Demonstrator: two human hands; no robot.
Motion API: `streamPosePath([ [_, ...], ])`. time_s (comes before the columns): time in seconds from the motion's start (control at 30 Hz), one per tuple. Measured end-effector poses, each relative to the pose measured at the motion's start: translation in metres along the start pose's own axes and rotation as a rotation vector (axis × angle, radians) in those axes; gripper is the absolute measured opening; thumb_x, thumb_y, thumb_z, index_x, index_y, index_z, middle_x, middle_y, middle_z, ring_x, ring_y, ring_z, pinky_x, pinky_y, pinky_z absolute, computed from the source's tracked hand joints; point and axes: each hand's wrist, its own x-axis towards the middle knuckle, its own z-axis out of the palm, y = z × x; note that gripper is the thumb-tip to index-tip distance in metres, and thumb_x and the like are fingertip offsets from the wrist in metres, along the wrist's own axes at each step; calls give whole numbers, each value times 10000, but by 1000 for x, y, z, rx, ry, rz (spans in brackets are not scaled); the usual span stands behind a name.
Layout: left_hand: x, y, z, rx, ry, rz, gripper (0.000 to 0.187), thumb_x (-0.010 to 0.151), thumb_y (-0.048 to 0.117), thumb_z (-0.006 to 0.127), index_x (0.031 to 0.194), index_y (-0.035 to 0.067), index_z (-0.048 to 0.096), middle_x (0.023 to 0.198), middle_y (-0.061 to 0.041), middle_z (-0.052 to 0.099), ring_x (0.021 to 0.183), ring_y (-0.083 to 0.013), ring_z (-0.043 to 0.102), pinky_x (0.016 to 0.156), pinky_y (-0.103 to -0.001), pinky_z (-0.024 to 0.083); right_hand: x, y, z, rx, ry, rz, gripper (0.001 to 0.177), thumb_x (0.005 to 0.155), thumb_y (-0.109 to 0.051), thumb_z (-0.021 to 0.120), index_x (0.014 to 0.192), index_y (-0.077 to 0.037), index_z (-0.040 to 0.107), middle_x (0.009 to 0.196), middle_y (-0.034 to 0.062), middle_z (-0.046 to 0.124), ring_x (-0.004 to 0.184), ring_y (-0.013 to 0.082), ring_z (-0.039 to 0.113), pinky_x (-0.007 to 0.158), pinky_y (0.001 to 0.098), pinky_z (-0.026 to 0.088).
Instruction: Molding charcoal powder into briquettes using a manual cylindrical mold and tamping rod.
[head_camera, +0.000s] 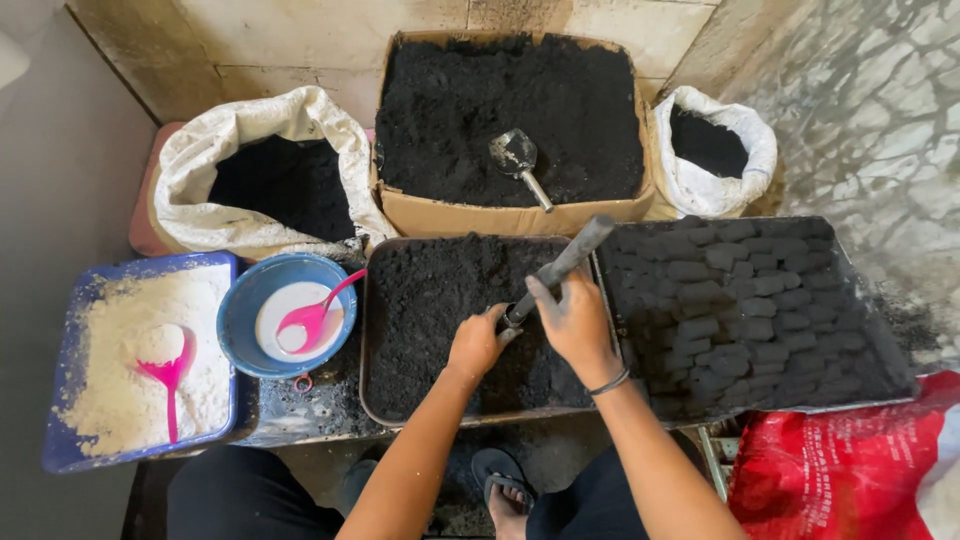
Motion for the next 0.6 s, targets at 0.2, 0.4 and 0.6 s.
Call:
streamPosePath([
  [0.2,3,-4,4,45,12,11,383,791,266,601,1140,129,523,921,-167,651,829,-336,638,726,-425,530,-8,-9,4,16,-7,7,153,838,-86,579,767,46,548,633,195,551,610,351,588,475,369,475],
  [0.4,2,-6,7,50,15,10,402,793,286,596,1159,140,517,904,-194,647,827,-368,631,742,-452,521,-14,3,15,65,52,-35,116,818,-40,590,743,22,528,615,167,524,574,349,565,465,353,471],
  [0.6,11,-14,16,84,29,13,399,788,285,601,1156,157,519,891,-190,651,815,-365,635,730,-451,524,-11,0,26,107,124,-67,92,800,-18,598,754,12,524,612,162,513,581,364,560,466,370,459],
])
